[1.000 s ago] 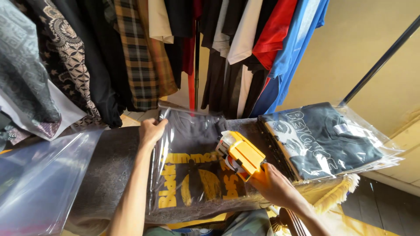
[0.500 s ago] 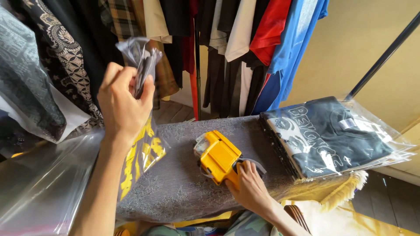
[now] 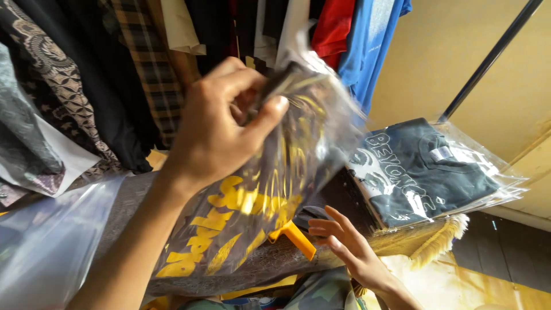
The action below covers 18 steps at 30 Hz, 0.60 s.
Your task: Folding t-shirts, placing them into plastic packaging, and using a tagging gun.
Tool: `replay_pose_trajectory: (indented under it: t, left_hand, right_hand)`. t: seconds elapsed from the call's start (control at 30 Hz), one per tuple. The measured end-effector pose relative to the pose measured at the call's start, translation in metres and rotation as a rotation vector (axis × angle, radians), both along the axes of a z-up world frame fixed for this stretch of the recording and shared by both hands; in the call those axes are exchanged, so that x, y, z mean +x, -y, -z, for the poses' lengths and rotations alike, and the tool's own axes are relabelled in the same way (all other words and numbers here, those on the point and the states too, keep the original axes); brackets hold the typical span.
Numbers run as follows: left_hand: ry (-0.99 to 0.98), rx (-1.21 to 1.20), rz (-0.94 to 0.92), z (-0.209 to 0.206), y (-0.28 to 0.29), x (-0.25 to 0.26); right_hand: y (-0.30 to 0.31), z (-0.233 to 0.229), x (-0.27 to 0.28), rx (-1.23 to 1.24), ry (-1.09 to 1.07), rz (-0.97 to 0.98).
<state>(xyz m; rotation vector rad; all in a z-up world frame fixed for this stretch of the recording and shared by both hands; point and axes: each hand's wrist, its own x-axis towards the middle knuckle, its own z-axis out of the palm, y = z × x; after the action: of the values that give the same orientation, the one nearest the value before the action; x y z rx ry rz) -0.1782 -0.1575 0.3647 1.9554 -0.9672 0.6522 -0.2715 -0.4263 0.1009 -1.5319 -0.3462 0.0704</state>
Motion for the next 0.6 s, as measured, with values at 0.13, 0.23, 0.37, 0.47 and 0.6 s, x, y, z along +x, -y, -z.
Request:
replay_pose_trajectory:
  t: [0.13, 0.23, 0.37, 0.47, 0.6]
  left_hand:
    - [0.105, 0.047, 0.09, -0.012, 0.035, -0.013]
    - [0.171, 0.103, 0.164, -0.031, 0.056, -0.023]
    - [0.18, 0.187, 0.221, -0.074, 0.079, -0.027]
    - [0.093, 0.241, 0.202, -0.095, 0.098, -0.014]
    - [0.193, 0.176, 0.089, -0.082, 0.134, 0.041]
  right_hand:
    - [0.021, 0.0, -0.01, -0.047, -0.11, 0.071]
    - [0.031, 0.007, -0.01, 0.039, -0.114, 0.136]
    - [0.045, 0.025, -0.011, 0.173, -0.031, 0.115]
    - [0.067, 0.057, -0.014, 0.089, -0.122, 0.302]
    - [0.078, 0.033, -0.023, 0.165, -0.133, 0.46]
